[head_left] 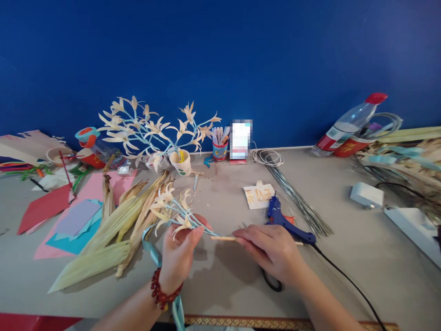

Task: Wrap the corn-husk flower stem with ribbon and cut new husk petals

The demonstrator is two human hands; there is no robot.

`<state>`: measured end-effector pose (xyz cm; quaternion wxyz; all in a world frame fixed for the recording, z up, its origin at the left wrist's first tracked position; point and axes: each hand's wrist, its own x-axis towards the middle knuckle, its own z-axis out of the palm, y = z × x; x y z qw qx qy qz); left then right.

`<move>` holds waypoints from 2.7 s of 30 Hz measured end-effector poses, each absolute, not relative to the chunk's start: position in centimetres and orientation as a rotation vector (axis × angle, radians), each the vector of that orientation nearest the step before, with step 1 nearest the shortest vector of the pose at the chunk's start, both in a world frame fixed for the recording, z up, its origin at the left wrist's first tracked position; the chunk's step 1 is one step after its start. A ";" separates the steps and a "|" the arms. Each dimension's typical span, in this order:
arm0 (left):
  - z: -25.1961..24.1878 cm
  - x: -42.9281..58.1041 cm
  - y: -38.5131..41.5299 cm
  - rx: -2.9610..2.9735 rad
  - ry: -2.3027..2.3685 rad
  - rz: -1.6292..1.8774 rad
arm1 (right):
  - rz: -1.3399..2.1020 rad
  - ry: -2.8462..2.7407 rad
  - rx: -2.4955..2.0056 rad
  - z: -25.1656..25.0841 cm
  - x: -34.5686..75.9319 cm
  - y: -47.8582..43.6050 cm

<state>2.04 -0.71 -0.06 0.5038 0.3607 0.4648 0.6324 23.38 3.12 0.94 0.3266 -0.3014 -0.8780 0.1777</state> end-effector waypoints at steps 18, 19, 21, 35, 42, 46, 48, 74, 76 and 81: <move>0.2 2.1 -0.4 0.889 1.103 1.537 | 0.804 -2.249 -0.928 1.1 23.5 3.2; 0.2 2.1 -0.4 0.888 1.106 1.538 | 0.824 -2.247 -0.940 1.1 23.5 3.3; 0.3 2.2 -0.3 0.892 1.114 1.545 | 0.879 -2.245 -0.960 1.2 23.5 3.3; 0.3 2.1 -0.2 0.873 1.081 1.566 | 1.225 -1.859 -1.061 0.3 23.8 4.0; 0.4 2.3 -0.2 0.891 1.110 1.565 | 1.170 -1.854 -0.995 0.6 23.2 3.4; 0.4 2.4 -0.3 0.898 1.103 1.561 | 1.118 -1.939 -1.014 1.4 22.3 2.7; 0.4 2.5 -0.3 0.878 1.104 1.576 | 1.065 -2.042 -1.032 2.1 21.6 2.4; 0.3 2.2 -0.8 0.991 0.955 1.523 | 1.266 -1.971 -0.922 2.7 21.1 1.9; 0.3 2.1 -0.8 0.984 0.916 1.514 | 1.314 -1.948 -0.907 2.7 21.2 1.9; 0.5 2.0 -0.9 1.013 0.958 1.456 | 1.445 -1.894 -0.851 2.9 21.3 2.0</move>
